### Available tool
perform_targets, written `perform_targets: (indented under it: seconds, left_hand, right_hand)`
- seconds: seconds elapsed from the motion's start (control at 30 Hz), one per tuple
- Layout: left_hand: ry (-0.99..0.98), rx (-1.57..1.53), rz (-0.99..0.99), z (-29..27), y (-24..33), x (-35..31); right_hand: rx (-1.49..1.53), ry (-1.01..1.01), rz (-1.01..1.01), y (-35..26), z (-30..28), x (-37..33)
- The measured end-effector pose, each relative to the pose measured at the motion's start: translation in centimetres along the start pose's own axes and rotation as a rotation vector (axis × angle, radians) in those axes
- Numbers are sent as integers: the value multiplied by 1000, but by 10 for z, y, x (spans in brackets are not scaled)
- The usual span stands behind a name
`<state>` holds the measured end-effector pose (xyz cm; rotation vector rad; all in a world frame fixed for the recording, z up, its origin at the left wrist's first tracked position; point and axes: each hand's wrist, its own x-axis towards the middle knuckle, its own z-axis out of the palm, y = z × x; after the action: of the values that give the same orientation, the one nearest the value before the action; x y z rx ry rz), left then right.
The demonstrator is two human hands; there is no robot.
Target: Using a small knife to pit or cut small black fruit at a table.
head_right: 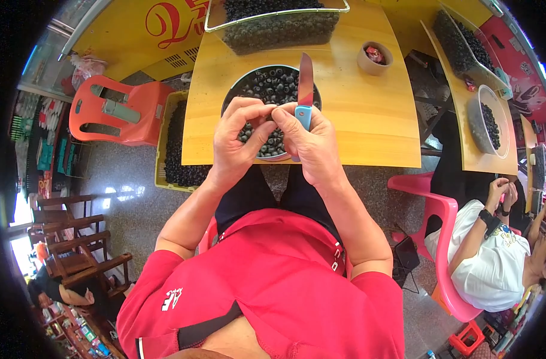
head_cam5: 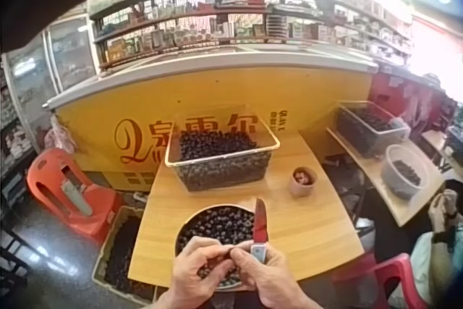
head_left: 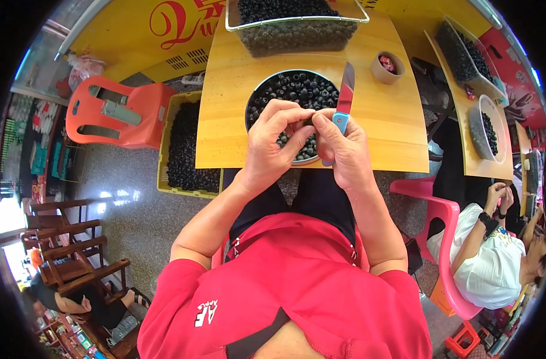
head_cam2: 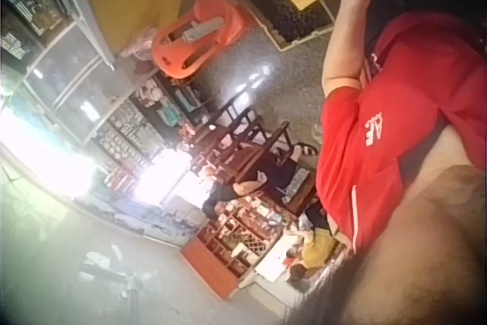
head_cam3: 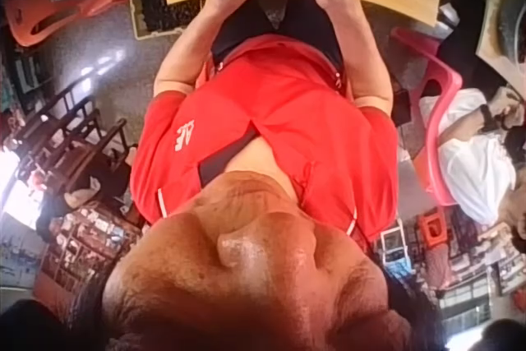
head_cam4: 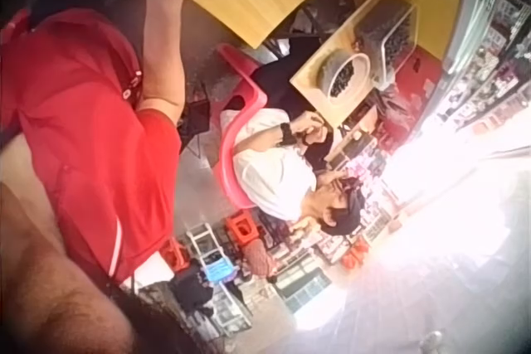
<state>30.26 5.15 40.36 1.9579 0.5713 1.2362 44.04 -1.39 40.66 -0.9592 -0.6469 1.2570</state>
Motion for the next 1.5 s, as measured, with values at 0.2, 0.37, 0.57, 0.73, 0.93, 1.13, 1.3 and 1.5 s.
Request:
perform_targets:
  seconds: [0.2,0.37,0.57,0.73,0.93,1.13,1.3,1.5]
  left_hand:
    - [106,-41,-49,9,-11,-11]
    - [61,-261,-212,7,-11,-11]
    - [46,-557,-330,0,-8,-11]
    - [30,-635,-442,-5,-16,-14]
    - [-2,-617,-398,-2,-10,-10]
    - [-8,-624,-397,-3,-12,-11]
    - [12,-655,-383,-3,-12,-11]
    - [-67,-697,-183,-7,5,-12]
  right_hand:
    - [-4,43,-29,2,2,-1]
    - [-34,41,-28,0,-4,0]
    - [-245,-15,-109,-3,-8,3]
    - [-1056,-36,-693,-8,-12,-2]
    - [-1192,-26,-725,-8,-15,-3]
    - [-1244,-22,-718,-9,-18,-1]
    - [-1234,-33,-740,-10,-15,-1]
    - [-1369,53,-627,-2,-27,4]
